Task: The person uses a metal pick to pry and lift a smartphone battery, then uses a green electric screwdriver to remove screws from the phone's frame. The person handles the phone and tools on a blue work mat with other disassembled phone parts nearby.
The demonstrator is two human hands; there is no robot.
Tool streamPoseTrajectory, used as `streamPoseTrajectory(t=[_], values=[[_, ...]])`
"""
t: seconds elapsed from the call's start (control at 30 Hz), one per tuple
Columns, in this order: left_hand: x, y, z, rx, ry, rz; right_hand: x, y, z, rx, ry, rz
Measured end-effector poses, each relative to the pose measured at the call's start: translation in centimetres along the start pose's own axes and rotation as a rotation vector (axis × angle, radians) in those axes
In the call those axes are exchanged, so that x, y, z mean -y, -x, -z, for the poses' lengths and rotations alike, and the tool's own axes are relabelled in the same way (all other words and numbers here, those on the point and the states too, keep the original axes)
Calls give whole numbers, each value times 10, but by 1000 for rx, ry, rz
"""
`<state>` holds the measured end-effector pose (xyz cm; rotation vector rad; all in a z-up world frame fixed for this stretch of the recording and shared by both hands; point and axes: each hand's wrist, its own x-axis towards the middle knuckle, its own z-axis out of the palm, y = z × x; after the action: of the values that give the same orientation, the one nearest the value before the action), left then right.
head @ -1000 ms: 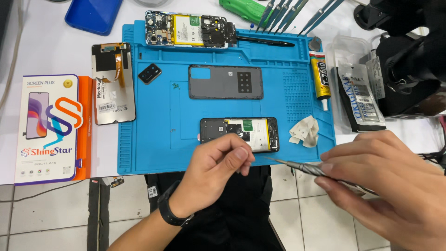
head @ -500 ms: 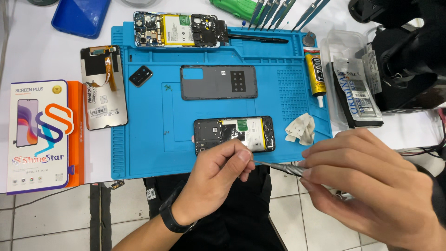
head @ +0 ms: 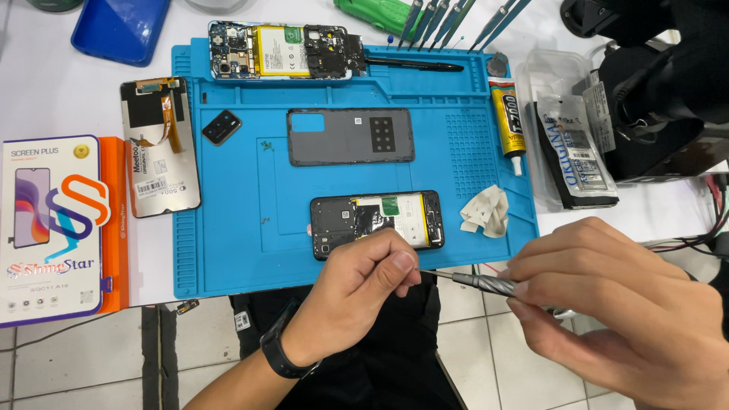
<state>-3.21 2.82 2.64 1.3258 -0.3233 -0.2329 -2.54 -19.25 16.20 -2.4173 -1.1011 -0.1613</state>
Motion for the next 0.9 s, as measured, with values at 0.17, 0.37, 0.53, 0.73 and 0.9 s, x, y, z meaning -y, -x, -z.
streamPoseTrajectory(t=[0.17, 0.37, 0.53, 0.73, 0.9], values=[[2, 2, 1, 30, 28, 47, 1, -3, -4, -47, -9, 27], [-1, 1, 2, 68, -23, 54, -4, 2, -5, -9, -53, -33], [-3, -5, -3, 91, -301, -92, -11, -1, -8, -5, -63, -28], [25, -10, -8, 116, -1013, -280, -48, 14, -31, 115, 125, -53], [34, -13, -11, 113, -1072, -272, -61, 17, -40, 180, 173, -87]])
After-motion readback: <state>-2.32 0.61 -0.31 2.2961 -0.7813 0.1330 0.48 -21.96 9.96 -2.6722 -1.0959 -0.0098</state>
